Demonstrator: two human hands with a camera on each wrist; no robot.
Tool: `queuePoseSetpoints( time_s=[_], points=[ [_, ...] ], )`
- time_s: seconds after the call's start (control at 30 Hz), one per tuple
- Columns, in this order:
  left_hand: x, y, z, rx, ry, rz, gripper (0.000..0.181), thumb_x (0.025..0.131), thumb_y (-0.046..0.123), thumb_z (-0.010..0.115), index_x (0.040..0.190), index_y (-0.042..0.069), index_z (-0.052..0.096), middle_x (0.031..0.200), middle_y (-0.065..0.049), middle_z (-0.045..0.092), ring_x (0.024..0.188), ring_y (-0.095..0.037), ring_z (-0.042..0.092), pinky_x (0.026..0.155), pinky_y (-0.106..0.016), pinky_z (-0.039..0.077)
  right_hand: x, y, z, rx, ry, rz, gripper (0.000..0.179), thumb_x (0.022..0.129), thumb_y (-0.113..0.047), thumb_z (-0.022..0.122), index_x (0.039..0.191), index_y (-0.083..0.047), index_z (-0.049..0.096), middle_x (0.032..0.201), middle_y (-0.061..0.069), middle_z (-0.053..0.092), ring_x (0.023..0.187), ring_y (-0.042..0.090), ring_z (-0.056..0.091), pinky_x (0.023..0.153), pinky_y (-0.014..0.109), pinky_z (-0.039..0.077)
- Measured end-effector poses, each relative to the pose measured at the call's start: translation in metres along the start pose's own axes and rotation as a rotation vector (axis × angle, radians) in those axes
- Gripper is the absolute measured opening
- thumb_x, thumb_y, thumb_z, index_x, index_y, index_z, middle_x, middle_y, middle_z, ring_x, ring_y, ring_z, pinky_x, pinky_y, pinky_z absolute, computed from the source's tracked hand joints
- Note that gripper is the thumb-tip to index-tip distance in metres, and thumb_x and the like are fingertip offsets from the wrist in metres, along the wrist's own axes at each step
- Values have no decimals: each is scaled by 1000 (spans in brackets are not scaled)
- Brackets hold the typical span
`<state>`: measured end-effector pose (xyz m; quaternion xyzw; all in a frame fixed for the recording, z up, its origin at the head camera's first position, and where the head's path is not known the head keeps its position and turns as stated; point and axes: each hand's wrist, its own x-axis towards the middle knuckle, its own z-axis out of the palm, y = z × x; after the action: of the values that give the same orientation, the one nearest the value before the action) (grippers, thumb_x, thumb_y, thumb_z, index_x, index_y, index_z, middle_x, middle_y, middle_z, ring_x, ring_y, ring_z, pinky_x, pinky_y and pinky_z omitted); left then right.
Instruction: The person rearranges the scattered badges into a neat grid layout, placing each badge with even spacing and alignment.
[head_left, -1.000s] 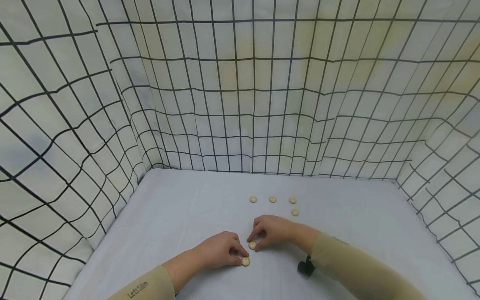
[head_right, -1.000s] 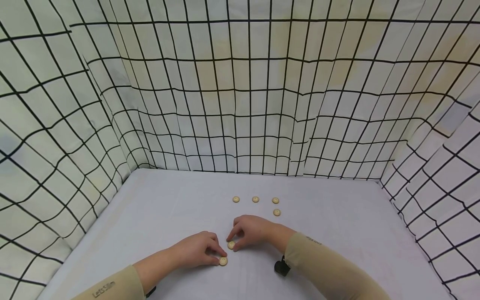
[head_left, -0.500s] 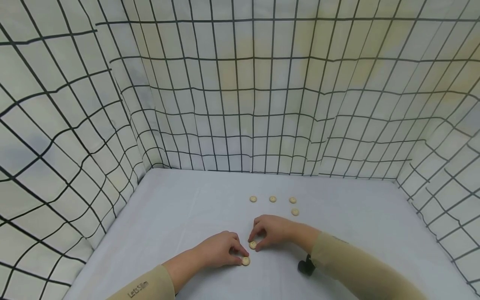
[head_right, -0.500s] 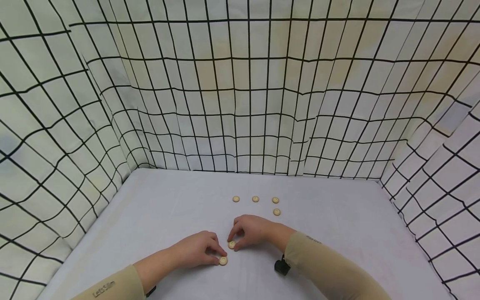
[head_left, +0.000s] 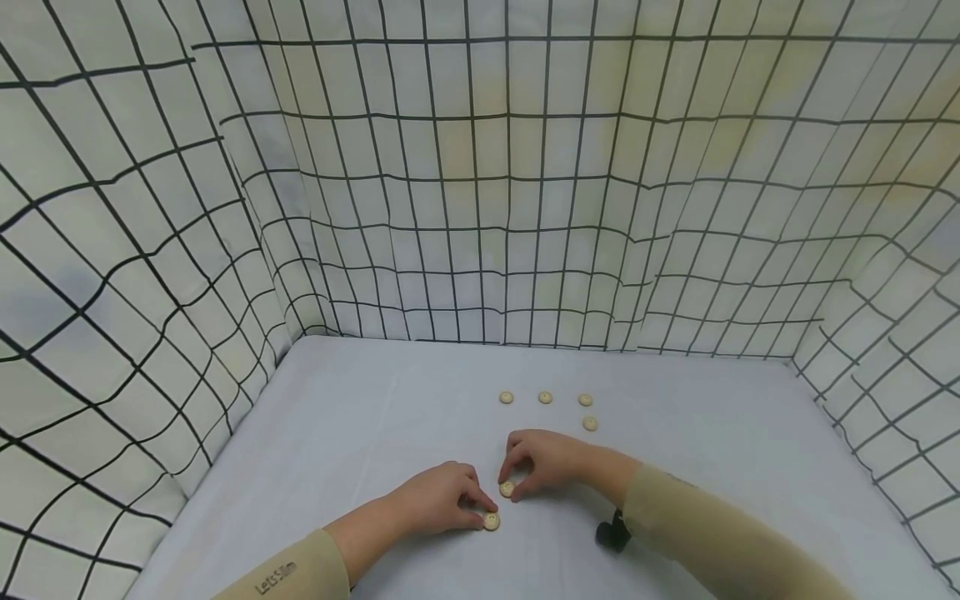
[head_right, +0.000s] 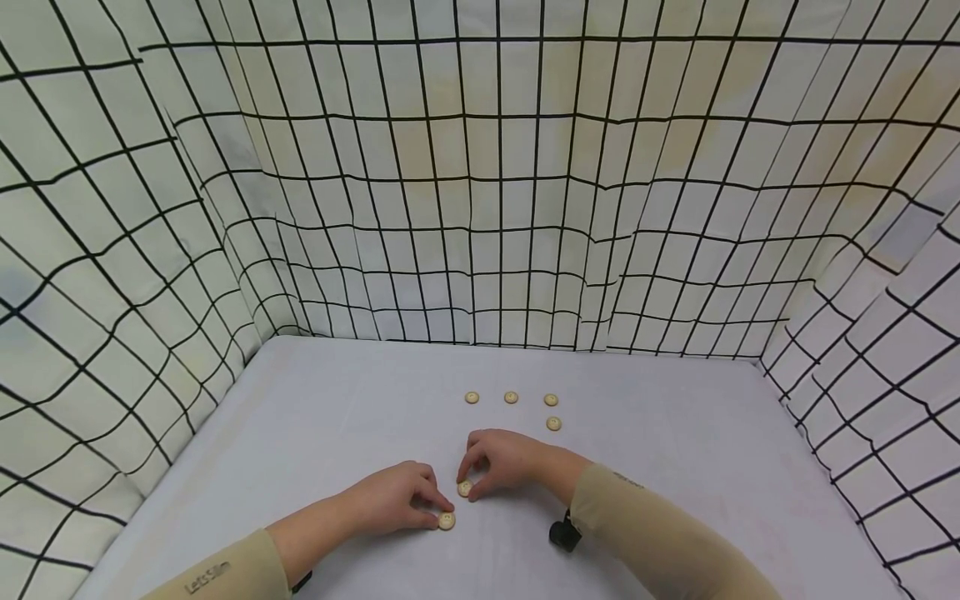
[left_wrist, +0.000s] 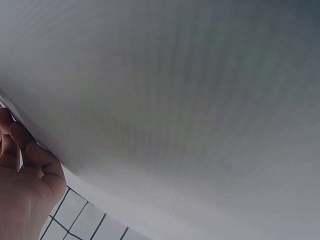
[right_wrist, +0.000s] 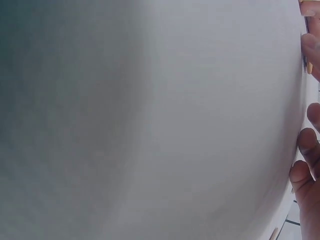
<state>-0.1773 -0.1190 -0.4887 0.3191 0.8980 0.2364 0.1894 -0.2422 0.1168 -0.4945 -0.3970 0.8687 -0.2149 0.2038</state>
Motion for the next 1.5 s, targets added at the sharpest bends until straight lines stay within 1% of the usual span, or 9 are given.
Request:
queuePoseSetpoints(
  time_s=[0.23, 0.33, 0.5, 0.73, 0.97, 1.17, 1.5],
  points=[
    [0, 0, -1, 0, -9, -6, 22, 85, 33, 79, 107, 33, 79, 88, 18, 55, 76, -1, 46, 69, -21, 41, -3, 7, 1, -7, 30, 42, 22, 77, -39, 84, 97, -39, 76, 96, -18, 52, 90, 5, 49, 82, 25, 42],
    [1, 0, -1, 2, -9, -5, 22, 85, 32, 79, 107, 32, 79, 87, 19, 55, 75, -1, 45, 68, -21, 41, -5, 9, -1, -3, 40, 41, 21, 77, -39, 84, 97, -38, 75, 95, -18, 53, 89, 5, 49, 82, 25, 42],
    [1, 0, -1, 2, -6, -2, 22, 85, 31, 79, 106, 32, 79, 86, 19, 55, 73, -1, 45, 66, -20, 40, -9, 12, -6, 0, 64, 41, 19, 78, -36, 84, 95, -35, 75, 92, -17, 54, 86, 6, 49, 80, 25, 42],
    [1, 0, -1, -9, 0, 0, 22, 84, 31, 79, 106, 31, 79, 86, 18, 55, 74, -1, 45, 67, -20, 40, -13, 19, -12, -9, 80, 103, 18, 79, -37, 83, 95, -37, 73, 92, -17, 55, 88, 7, 50, 80, 29, 43],
    [0, 0, 0, -7, 10, 6, 21, 84, 31, 80, 106, 31, 79, 86, 18, 55, 76, 0, 46, 69, -20, 41, -15, 35, -20, -14, 111, 158, 19, 79, -35, 82, 95, -38, 72, 92, -16, 55, 89, 9, 51, 80, 31, 44],
    [0, 0, 1, -4, 14, -1, 21, 84, 31, 80, 105, 31, 79, 86, 19, 55, 77, -1, 46, 70, -21, 41, -17, 46, -29, -1, 136, 228, 20, 79, -34, 83, 94, -37, 72, 95, -14, 55, 94, 10, 51, 84, 33, 45],
    [-1, 2, 0, -8, 13, -9, 21, 84, 31, 80, 105, 31, 79, 87, 19, 56, 77, 0, 46, 71, -21, 41, -15, 58, -40, 10, 169, 286, 18, 78, -29, 82, 91, -36, 72, 95, -12, 56, 92, 12, 51, 85, 36, 44]
  ],
)
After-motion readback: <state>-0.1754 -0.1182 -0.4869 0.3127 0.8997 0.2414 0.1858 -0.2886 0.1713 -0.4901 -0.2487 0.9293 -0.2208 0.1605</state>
